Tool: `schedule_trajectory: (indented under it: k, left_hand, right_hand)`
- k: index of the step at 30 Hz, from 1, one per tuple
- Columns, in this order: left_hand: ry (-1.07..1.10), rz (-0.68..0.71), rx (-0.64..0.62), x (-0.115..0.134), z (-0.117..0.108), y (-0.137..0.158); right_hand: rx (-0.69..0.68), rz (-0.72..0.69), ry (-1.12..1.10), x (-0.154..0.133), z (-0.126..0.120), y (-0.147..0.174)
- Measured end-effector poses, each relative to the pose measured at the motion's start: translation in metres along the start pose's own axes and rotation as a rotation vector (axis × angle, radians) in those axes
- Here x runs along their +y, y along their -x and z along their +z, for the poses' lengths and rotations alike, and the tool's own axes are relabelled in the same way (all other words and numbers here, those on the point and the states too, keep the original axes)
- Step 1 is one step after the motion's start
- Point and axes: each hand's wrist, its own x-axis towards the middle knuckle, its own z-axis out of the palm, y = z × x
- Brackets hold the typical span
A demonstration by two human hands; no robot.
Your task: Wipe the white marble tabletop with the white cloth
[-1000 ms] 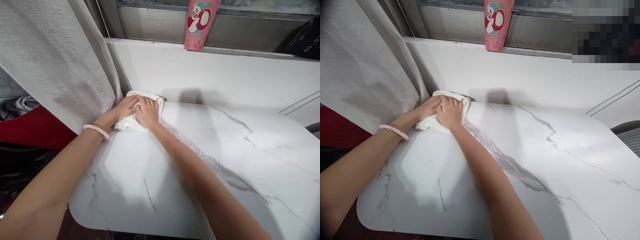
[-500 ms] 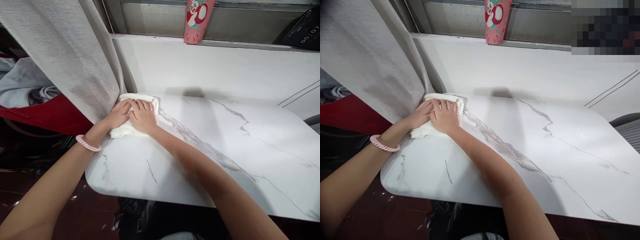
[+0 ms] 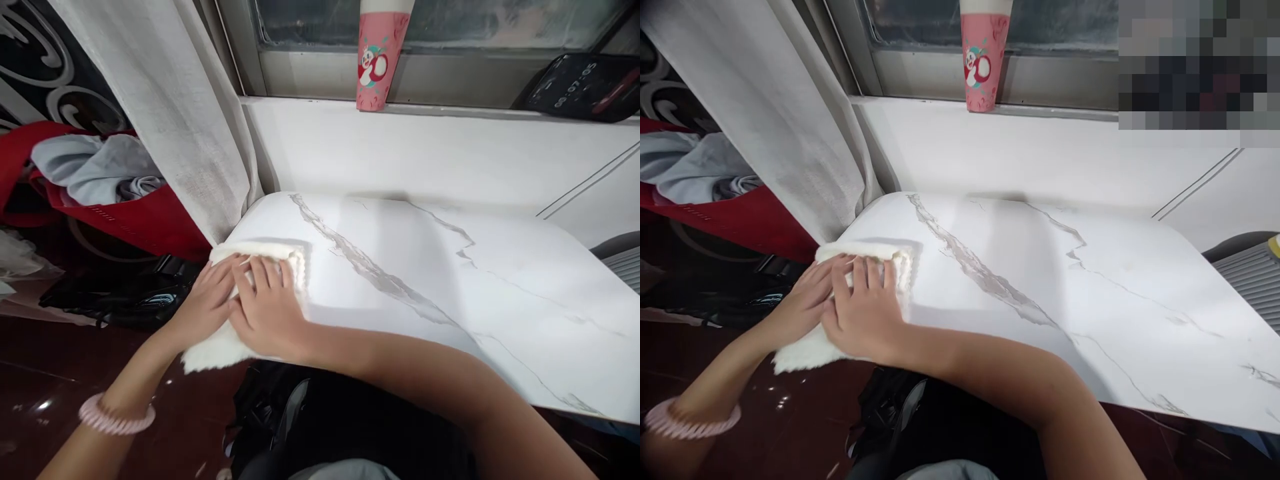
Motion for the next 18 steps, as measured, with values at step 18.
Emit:
schedule_trajectory:
  k: [18]
  left_hand:
    - [-0.074,0.049,-0.054,-0.019,-0.005,-0.093]
  right_hand:
    - [0.027,0.047,0.075,0.055,0.016,-0.058]
